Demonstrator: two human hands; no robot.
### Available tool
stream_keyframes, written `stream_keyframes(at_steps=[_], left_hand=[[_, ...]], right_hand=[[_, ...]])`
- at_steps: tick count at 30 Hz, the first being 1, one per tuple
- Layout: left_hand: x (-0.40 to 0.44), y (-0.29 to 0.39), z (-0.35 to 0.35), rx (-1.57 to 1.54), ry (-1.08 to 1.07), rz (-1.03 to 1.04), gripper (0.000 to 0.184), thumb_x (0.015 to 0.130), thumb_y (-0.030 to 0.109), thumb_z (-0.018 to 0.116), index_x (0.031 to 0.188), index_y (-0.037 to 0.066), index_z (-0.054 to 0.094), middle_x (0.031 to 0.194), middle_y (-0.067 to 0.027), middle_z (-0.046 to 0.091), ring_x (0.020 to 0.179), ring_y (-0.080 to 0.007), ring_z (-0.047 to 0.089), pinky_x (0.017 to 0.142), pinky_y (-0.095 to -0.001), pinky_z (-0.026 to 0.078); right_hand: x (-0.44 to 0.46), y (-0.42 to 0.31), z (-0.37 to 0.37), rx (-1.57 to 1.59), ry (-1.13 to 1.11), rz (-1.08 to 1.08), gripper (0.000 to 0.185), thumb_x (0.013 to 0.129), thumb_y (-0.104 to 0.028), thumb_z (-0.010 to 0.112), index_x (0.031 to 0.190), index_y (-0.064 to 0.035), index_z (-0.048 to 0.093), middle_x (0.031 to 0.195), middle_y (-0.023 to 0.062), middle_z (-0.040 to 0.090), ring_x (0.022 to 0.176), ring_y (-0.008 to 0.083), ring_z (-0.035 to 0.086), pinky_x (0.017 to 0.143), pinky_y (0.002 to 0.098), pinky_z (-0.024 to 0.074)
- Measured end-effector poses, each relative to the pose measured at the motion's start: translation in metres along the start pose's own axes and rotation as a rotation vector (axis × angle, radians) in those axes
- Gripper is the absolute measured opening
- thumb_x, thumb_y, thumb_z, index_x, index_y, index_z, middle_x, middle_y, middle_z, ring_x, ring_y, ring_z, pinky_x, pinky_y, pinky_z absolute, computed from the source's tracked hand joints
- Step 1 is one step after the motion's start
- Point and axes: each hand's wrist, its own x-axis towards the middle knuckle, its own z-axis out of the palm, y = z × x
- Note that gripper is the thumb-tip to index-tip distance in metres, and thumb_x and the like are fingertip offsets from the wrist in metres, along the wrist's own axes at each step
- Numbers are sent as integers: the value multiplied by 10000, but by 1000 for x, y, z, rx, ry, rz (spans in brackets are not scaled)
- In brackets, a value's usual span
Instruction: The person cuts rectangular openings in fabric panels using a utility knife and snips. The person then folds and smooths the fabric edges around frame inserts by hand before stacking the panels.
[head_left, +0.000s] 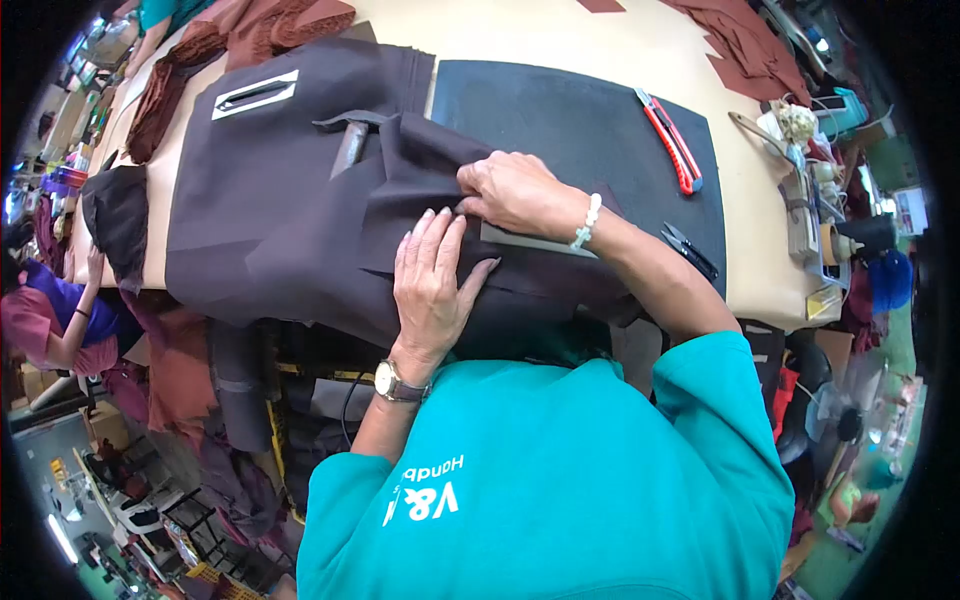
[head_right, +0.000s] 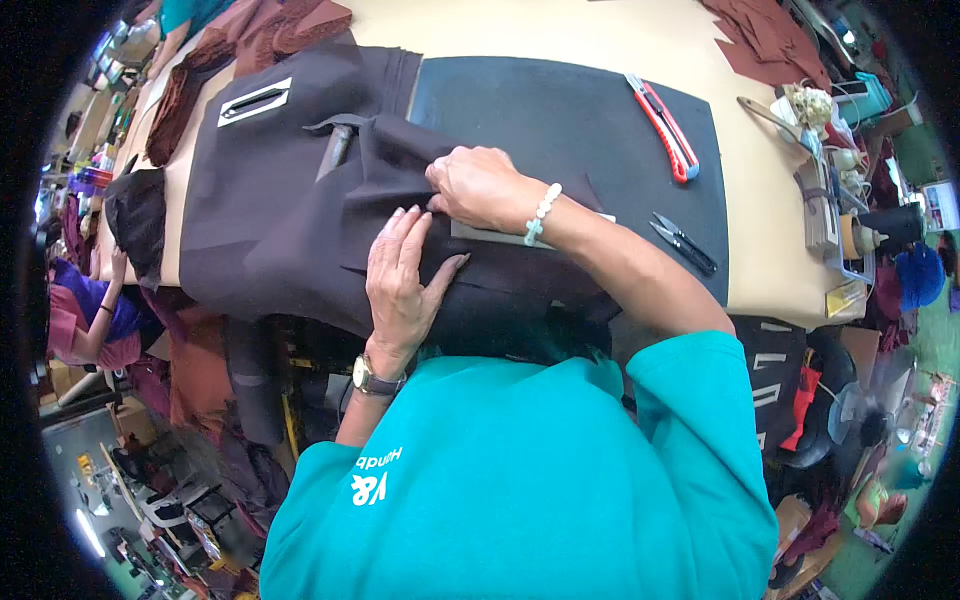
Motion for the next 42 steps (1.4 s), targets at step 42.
stream_keyframes(at_steps=[42], left_hand=[[74, 51, 35, 71, -503, 480, 327, 758, 259, 648, 1011, 54, 611, 815, -118, 624, 749, -258, 605, 703, -353, 480]], right_hand=[[-169, 92, -12, 122, 427, 186, 272, 723, -127, 666, 980, -46, 628, 974, 83, 551, 936, 270, 540, 848, 356, 451]])
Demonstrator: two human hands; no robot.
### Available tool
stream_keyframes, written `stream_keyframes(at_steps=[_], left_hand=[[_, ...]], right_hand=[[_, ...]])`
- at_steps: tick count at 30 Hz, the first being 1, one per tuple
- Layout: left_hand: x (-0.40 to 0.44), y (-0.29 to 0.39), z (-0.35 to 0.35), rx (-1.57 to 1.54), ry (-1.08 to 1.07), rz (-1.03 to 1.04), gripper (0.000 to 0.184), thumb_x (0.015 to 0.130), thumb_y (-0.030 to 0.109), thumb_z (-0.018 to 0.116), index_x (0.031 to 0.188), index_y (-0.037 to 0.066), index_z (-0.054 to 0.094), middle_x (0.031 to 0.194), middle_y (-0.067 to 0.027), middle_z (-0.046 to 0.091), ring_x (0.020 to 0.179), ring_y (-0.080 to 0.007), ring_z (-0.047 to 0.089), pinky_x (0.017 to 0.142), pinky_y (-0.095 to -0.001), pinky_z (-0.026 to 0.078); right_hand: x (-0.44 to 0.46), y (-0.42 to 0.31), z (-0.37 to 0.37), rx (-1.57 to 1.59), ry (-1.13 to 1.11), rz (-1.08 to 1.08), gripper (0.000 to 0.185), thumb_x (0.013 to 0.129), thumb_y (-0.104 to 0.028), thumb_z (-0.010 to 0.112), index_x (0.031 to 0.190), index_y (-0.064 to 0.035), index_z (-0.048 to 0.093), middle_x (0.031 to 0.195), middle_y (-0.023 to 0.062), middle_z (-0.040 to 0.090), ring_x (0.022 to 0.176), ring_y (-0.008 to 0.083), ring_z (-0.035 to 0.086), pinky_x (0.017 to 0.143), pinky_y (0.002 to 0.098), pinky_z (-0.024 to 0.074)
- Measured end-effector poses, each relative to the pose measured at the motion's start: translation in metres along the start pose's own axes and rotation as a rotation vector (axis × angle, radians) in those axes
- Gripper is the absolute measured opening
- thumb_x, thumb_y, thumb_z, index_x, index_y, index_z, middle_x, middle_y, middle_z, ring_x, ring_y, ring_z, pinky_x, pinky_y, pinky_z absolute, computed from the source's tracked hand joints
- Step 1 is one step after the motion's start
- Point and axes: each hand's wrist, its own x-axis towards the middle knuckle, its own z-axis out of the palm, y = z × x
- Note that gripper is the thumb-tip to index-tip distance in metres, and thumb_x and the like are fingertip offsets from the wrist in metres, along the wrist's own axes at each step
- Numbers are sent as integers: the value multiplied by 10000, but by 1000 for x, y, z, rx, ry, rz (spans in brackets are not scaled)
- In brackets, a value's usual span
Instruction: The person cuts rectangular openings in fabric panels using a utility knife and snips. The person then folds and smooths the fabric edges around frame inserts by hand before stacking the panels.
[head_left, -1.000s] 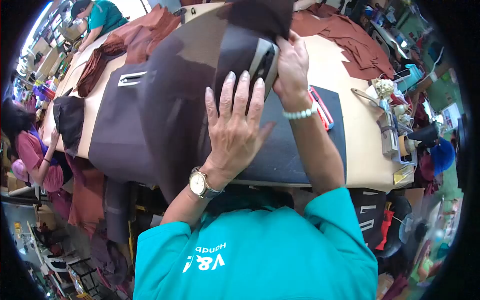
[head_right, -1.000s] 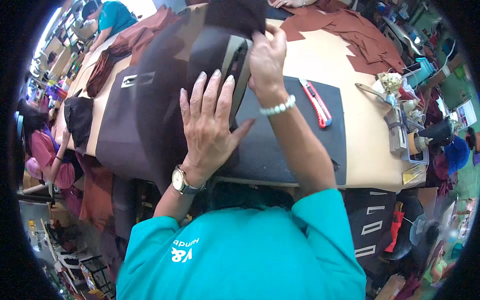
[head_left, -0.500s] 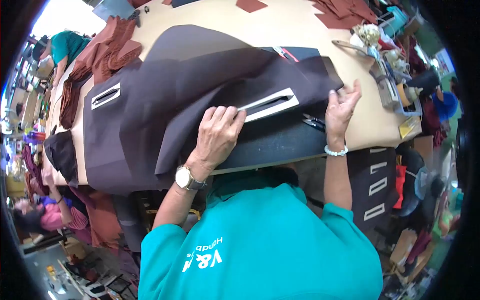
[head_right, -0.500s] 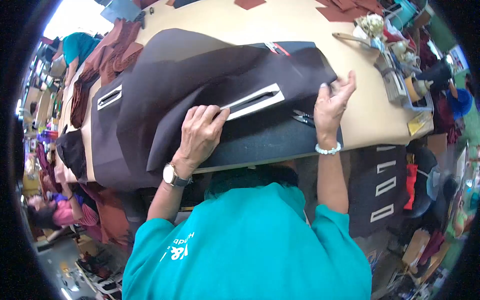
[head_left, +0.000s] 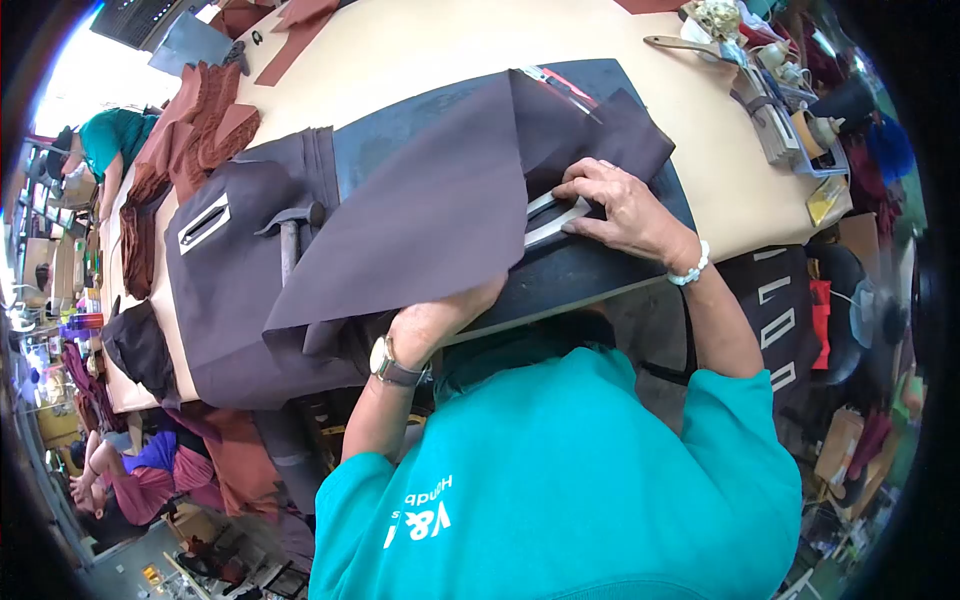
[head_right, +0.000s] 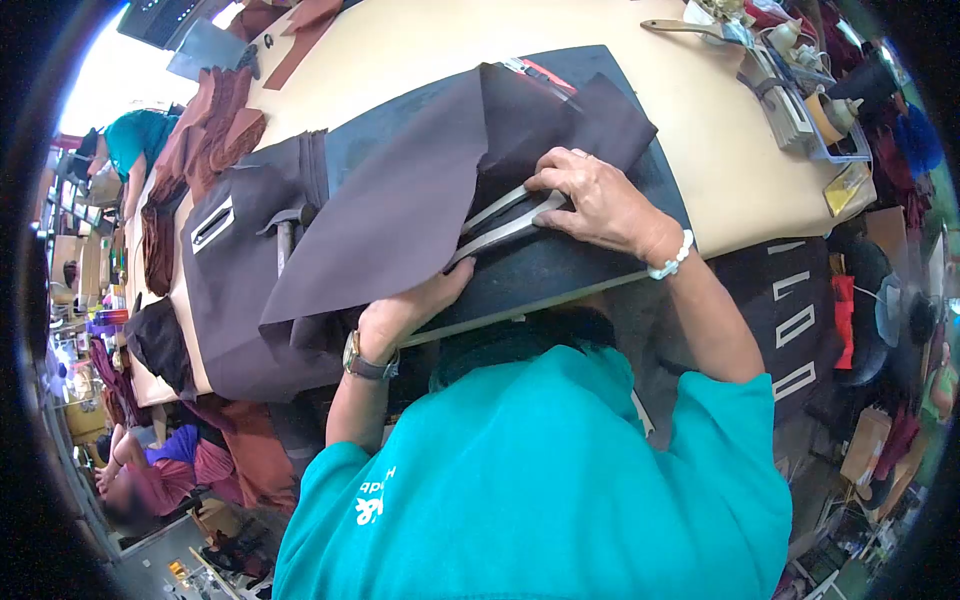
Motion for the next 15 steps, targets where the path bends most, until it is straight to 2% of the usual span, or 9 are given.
stream_keyframes(at_steps=[3, 6, 8, 10, 12, 14, 15], left_hand=[[18, 13, -7, -399, -130, -224, 308, 787, 290, 643, 976, 49, 610, 776, -103, 608, 722, -228, 598, 666, -330, 485], [24, 16, 6, -332, -100, -161, 280, 819, 307, 628, 930, 52, 602, 736, -84, 583, 659, -188, 565, 606, -292, 463], [18, 3, 31, 463, 11, 208, 248, 823, 282, 632, 896, 48, 596, 710, -69, 569, 629, -168, 537, 581, -275, 438], [17, 1, 36, 868, 56, 378, 218, 829, 260, 628, 866, 48, 592, 696, -60, 559, 615, -157, 518, 567, -269, 420], [17, 2, 34, 890, 30, 348, 190, 836, 241, 617, 839, 52, 589, 693, -57, 555, 616, -156, 509, 564, -276, 409], [19, 7, 31, 94, 61, 31, 168, 839, 218, 606, 825, 52, 587, 703, -53, 557, 635, -155, 517, 573, -282, 414], [19, 8, 31, -125, 55, -51, 160, 840, 209, 603, 821, 51, 585, 708, -51, 558, 641, -153, 518, 577, -285, 415]], right_hand=[[-3, 2, 0, 49, -6, 6, 275, 715, -100, 663, 983, -48, 627, 1005, 83, 543, 952, 266, 532, 859, 360, 446], [-6, 4, 3, 53, 21, 10, 284, 709, -79, 658, 989, -49, 625, 1013, 82, 540, 956, 266, 529, 865, 363, 442], [-7, 4, 5, 48, 37, 8, 292, 703, -73, 658, 992, -49, 623, 1013, 81, 540, 954, 266, 528, 865, 363, 441], [-7, 4, 6, 39, 42, 8, 301, 697, -72, 661, 994, -49, 621, 1011, 80, 539, 953, 265, 528, 864, 362, 441], [-8, 5, 7, 47, 57, -8, 299, 694, -67, 661, 989, -46, 619, 1008, 79, 537, 951, 266, 527, 860, 361, 442], [-9, 6, 7, 51, 66, -16, 297, 692, -62, 661, 985, -45, 618, 1005, 78, 536, 951, 268, 527, 857, 361, 443], [-8, 5, 7, 53, 65, -18, 296, 692, -61, 660, 984, -44, 617, 1005, 79, 535, 952, 268, 526, 857, 362, 443]])
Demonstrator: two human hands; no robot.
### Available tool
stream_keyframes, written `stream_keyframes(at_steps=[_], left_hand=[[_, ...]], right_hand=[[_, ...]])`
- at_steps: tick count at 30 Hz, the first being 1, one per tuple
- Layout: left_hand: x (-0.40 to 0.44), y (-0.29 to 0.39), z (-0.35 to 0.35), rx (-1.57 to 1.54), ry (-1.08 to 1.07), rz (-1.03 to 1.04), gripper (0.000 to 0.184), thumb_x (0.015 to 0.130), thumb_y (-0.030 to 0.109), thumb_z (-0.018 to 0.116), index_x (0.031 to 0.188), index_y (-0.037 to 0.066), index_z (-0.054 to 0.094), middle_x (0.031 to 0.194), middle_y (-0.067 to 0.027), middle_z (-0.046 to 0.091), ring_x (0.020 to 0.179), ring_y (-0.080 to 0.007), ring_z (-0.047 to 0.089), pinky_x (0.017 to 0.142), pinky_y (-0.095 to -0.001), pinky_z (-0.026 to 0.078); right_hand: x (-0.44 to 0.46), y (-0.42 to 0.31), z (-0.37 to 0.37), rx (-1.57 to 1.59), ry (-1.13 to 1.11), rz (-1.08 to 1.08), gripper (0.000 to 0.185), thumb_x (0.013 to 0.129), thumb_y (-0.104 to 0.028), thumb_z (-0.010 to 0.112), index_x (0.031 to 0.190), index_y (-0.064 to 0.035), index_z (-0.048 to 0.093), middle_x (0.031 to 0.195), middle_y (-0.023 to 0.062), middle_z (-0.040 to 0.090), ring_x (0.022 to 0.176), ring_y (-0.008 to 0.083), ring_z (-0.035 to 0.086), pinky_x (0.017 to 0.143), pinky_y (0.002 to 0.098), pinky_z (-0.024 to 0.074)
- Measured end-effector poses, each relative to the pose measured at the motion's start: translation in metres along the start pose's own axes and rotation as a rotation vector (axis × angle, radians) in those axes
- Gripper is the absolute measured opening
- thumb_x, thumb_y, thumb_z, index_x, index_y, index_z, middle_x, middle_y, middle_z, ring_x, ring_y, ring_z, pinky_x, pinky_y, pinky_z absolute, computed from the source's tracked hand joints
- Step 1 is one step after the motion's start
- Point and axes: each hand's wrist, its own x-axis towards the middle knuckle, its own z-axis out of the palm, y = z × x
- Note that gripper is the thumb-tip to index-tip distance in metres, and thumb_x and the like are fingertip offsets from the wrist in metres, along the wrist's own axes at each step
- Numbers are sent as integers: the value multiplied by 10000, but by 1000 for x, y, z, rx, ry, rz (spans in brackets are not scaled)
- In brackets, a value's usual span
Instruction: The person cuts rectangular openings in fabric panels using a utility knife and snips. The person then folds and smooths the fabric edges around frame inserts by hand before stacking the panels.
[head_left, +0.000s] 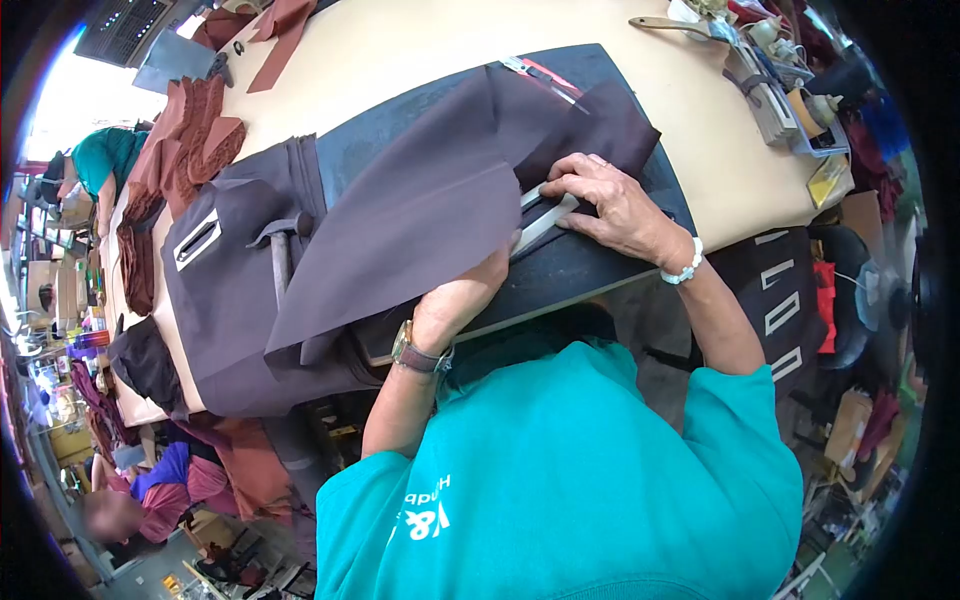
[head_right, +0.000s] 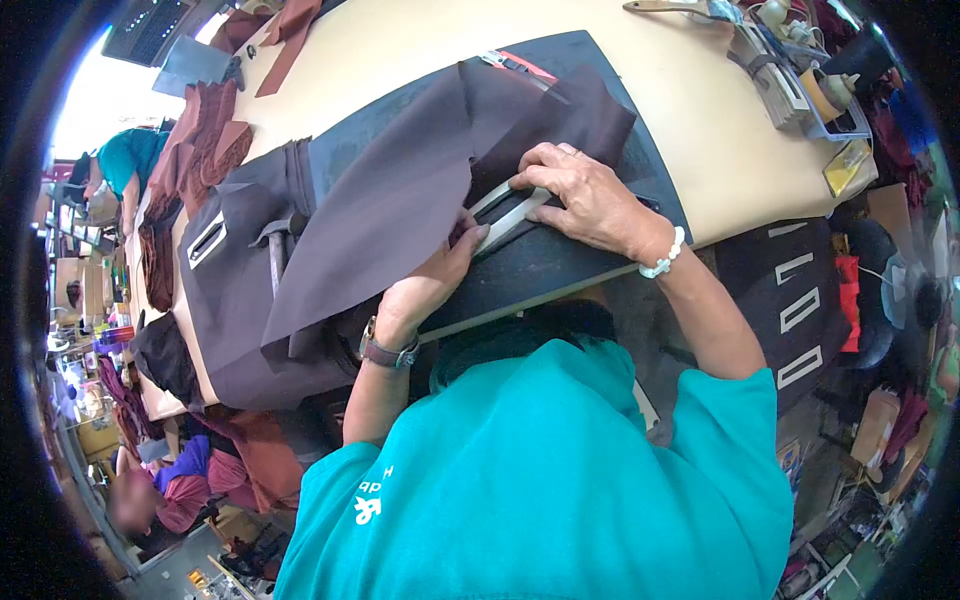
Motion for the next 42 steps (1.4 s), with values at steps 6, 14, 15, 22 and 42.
stream_keyframes(at_steps=[6, 14, 15, 22, 42], left_hand=[[8, 1, -4, 280, 15, 151, 135, 817, 165, 625, 849, 38, 592, 718, -39, 547, 650, -129, 507, 614, -282, 419], [-7, -2, 7, -369, 23, -138, 240, 800, 173, 653, 1022, 84, 631, 835, -65, 623, 781, -171, 587, 737, -296, 453], [-11, -4, 9, -149, -6, -62, 250, 803, 177, 652, 1036, 86, 632, 840, -72, 630, 797, -177, 596, 749, -301, 456], [-30, -16, 21, -9, -85, -34, 286, 889, 198, 537, 1155, 102, 578, 984, -114, 608, 912, -221, 583, 814, -333, 459], [-14, 12, -9, -458, -33, -263, 200, 865, 169, 571, 1031, 113, 669, 987, -114, 657, 922, -275, 620, 795, -343, 473]], right_hand=[[-2, -2, 2, -7, 19, 3, 303, 699, -57, 655, 998, -46, 612, 1005, 80, 535, 959, 268, 526, 861, 366, 444], [-3, -1, 3, -46, 21, -1, 318, 715, -72, 651, 1030, -67, 611, 1012, 85, 537, 951, 266, 528, 861, 365, 447], [-2, -2, 2, -53, 16, -7, 317, 720, -76, 649, 1035, -69, 612, 1011, 86, 538, 950, 265, 528, 862, 365, 447], [-5, 2, -5, -48, -53, -95, 221, 744, -109, 639, 954, -47, 661, 1068, 94, 555, 998, 266, 539, 872, 351, 451], [12, 6, 12, -370, 139, -7, 375, 712, -225, 692, 1043, -74, 601, 948, 58, 532, 889, 239, 535, 773, 344, 455]])
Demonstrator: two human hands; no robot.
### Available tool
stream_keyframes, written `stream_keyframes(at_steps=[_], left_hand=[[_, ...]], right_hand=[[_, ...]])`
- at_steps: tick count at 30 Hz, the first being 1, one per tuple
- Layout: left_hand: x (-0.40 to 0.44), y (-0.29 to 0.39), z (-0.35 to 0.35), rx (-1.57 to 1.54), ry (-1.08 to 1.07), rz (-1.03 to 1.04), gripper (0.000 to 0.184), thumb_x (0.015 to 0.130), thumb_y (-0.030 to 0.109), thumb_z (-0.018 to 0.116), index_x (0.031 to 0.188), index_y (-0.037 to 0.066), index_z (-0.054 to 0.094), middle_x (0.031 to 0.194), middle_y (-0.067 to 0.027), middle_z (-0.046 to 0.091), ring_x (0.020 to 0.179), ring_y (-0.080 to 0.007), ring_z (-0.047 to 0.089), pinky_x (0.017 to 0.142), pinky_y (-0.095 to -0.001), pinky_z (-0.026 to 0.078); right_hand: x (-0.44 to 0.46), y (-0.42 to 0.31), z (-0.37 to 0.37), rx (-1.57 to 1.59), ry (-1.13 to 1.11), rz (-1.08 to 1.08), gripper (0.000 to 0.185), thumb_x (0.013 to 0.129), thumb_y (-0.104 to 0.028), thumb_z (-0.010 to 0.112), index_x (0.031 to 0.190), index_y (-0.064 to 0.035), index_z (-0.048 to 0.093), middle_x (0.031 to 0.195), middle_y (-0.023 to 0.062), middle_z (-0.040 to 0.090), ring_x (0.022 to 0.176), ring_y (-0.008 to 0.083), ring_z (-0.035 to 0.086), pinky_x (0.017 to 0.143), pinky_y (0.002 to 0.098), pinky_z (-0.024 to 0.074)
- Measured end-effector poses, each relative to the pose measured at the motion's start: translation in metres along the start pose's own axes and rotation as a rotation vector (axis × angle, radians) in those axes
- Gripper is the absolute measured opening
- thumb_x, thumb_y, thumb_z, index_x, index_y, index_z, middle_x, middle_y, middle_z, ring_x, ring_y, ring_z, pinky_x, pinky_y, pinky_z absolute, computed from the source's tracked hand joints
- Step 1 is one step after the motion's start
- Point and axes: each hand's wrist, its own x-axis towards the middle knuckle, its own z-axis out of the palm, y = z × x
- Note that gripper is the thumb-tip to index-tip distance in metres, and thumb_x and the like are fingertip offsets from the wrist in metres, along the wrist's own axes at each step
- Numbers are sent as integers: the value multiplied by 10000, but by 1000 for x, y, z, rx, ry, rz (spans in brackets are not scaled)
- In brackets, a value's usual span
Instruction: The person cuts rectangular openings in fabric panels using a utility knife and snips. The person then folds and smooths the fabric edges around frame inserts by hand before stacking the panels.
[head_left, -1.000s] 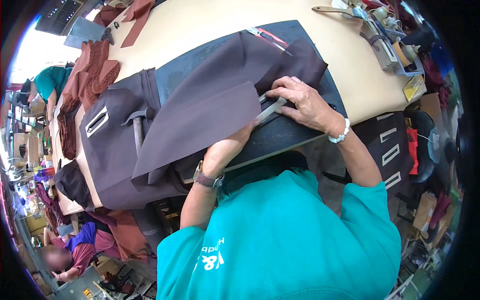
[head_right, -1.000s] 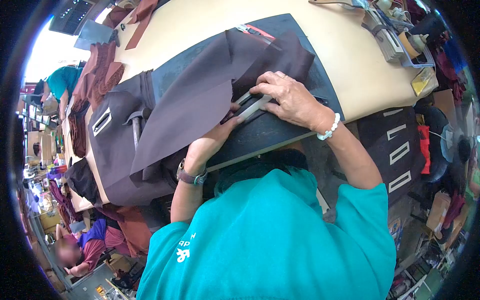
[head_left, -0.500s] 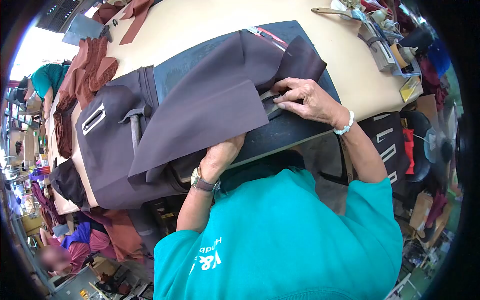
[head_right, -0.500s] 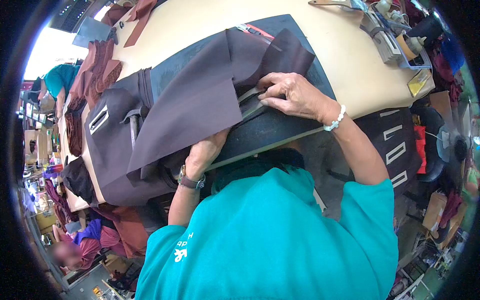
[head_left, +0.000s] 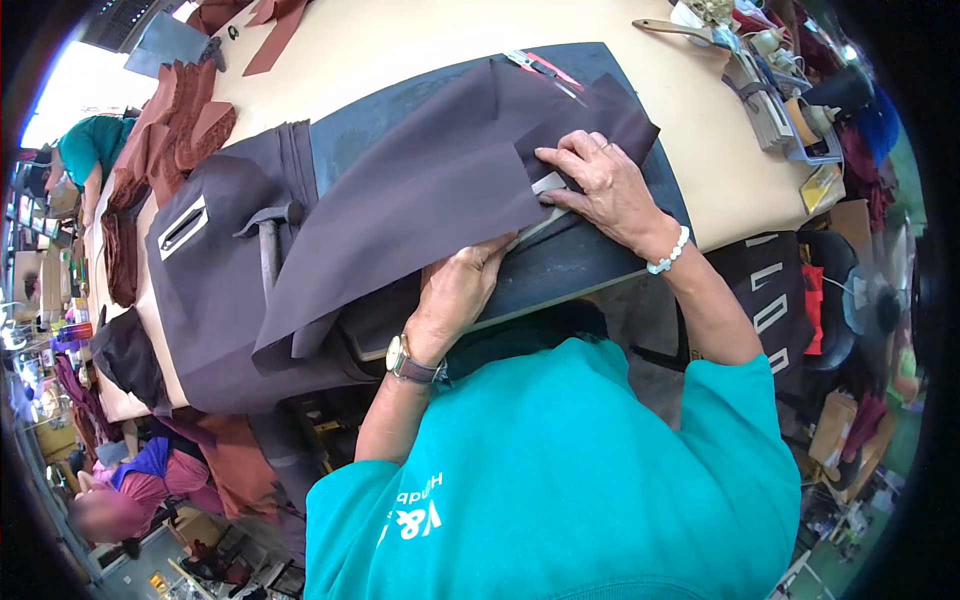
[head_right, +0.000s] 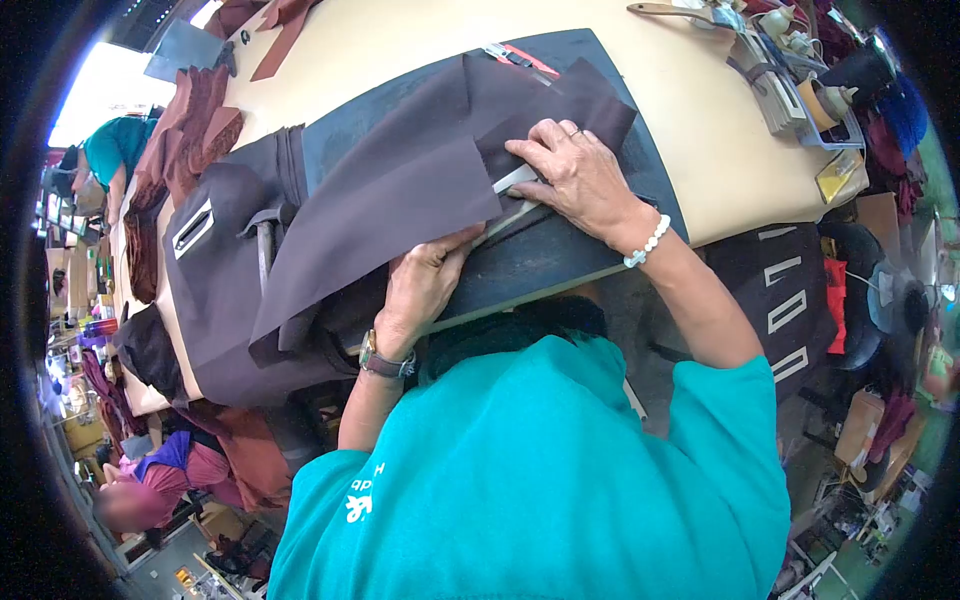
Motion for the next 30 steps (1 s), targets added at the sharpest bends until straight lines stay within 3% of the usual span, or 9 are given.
stream_keyframes(at_steps=[6, 9, 10, 14, 18, 22, 24, 30], left_hand=[[3, 7, -7, 90, 19, 61, 196, 848, 172, 583, 986, 59, 665, 944, -137, 658, 859, -281, 632, 765, -347, 476], [-15, -5, -20, 80, 16, -25, 195, 843, 184, 588, 959, 45, 663, 890, -148, 660, 816, -284, 636, 743, -348, 478], [-18, -5, -28, 49, -71, -131, 202, 842, 203, 596, 948, 44, 665, 846, -151, 660, 779, -277, 641, 720, -341, 481], [-25, -11, -29, 81, 19, -27, 195, 830, 195, 611, 935, 41, 666, 808, -150, 659, 726, -273, 644, 683, -330, 483], [-26, -16, -24, 16, 89, 14, 164, 808, 163, 632, 910, 39, 667, 769, -146, 654, 685, -280, 641, 638, -325, 483], [-31, -13, -28, 56, 101, -1, 136, 794, 146, 649, 871, 35, 662, 735, -142, 647, 651, -280, 636, 608, -323, 479], [-34, -13, -30, 3, 109, -27, 133, 793, 152, 651, 857, 36, 659, 728, -138, 645, 642, -277, 633, 605, -326, 476], [-34, -23, -24, 24, 185, 68, 139, 795, 176, 657, 859, 52, 653, 716, -123, 640, 611, -255, 606, 600, -344, 461]], right_hand=[[4, -20, 15, -53, 1, -64, 513, 663, -293, 710, 1112, -89, 569, 1046, 84, 524, 992, 254, 509, 830, 371, 424], [2, -7, 1, -34, -35, 26, 551, 689, -379, 681, 1138, -86, 557, 1084, 92, 521, 1012, 262, 501, 850, 375, 411], [0, 0, 0, -50, -8, 45, 567, 701, -406, 670, 1152, -83, 551, 1083, 93, 523, 1009, 261, 501, 853, 375, 405], [5, -18, 5, -71, -48, 13, 580, 696, -403, 673, 1145, -59, 544, 1120, 102, 520, 1045, 260, 496, 863, 382, 402], [8, -53, 27, -105, -20, -104, 578, 620, -273, 734, 1096, -4, 545, 1150, 124, 500, 1099, 283, 472, 908, 410, 373], [10, -42, 18, -146, -14, -26, 693, 593, -333, 754, 1160, -14, 514, 1200, 117, 466, 1157, 275, 421, 953, 410, 330], [6, -29, 8, -191, -24, 48, 754, 611, -367, 745, 1246, -69, 468, 1233, 117, 450, 1190, 282, 389, 980, 416, 305], [10, -61, 23, -203, -66, -18, 642, 631, -382, 738, 1149, -73, 517, 1237, 121, 443, 1222, 311, 358, 1009, 500, 276]])
